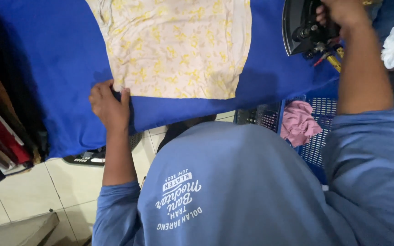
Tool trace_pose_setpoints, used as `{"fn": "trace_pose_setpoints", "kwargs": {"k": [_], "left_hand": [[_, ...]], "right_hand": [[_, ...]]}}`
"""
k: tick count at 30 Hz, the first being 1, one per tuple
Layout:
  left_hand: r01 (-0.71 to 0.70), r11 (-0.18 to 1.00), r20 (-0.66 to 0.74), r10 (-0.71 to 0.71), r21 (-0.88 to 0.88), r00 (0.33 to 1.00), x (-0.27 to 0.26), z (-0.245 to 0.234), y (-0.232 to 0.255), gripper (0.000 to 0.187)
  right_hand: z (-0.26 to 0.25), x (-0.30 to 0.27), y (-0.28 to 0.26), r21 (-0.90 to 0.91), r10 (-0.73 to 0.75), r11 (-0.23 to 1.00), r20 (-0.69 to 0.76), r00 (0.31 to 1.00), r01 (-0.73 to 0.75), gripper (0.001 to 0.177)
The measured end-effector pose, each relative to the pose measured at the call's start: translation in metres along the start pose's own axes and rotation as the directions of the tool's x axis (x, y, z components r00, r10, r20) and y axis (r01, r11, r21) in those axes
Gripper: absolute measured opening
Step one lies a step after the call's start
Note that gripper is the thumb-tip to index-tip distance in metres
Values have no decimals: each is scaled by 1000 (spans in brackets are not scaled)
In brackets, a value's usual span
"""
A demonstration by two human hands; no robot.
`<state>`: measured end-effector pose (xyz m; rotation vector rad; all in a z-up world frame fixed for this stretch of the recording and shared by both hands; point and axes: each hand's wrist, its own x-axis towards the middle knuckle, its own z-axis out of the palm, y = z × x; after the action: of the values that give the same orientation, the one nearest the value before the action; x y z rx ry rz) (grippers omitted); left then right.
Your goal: The person irons a small patterned cloth on a blue ironing board. They repeatedly unfold, smooth, and press the cloth with a steam iron, then fold it into a smaller rectangle.
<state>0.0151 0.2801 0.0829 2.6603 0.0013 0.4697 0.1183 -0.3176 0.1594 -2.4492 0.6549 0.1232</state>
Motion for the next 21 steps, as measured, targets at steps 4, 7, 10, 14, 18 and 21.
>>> {"fn": "trace_pose_setpoints", "kwargs": {"k": [4,7,10,14,18,21], "left_hand": [[153,982,141,-137,-111,980,8,-5,3,34],[289,948,173,-265,-135,949,14,-6,7,39],[322,921,168,-290,-217,942,9,-1,-4,28],[323,924,147,-297,-204,944,8,-3,-8,34],[279,947,110,-264,-162,958,5,-10,-7,33],[315,931,119,-297,-184,947,2,-11,-12,31]], "right_hand": [[14,-1,-20,329,80,910,457,886,-252,23],[32,-70,-101,225,-220,967,520,825,116,24],[65,-106,-158,262,-338,941,668,663,216,36],[135,-143,-229,244,-402,911,708,580,334,51],[162,-147,-254,48,-387,843,746,542,536,59],[136,-157,-251,3,-317,854,797,515,520,62]]}}
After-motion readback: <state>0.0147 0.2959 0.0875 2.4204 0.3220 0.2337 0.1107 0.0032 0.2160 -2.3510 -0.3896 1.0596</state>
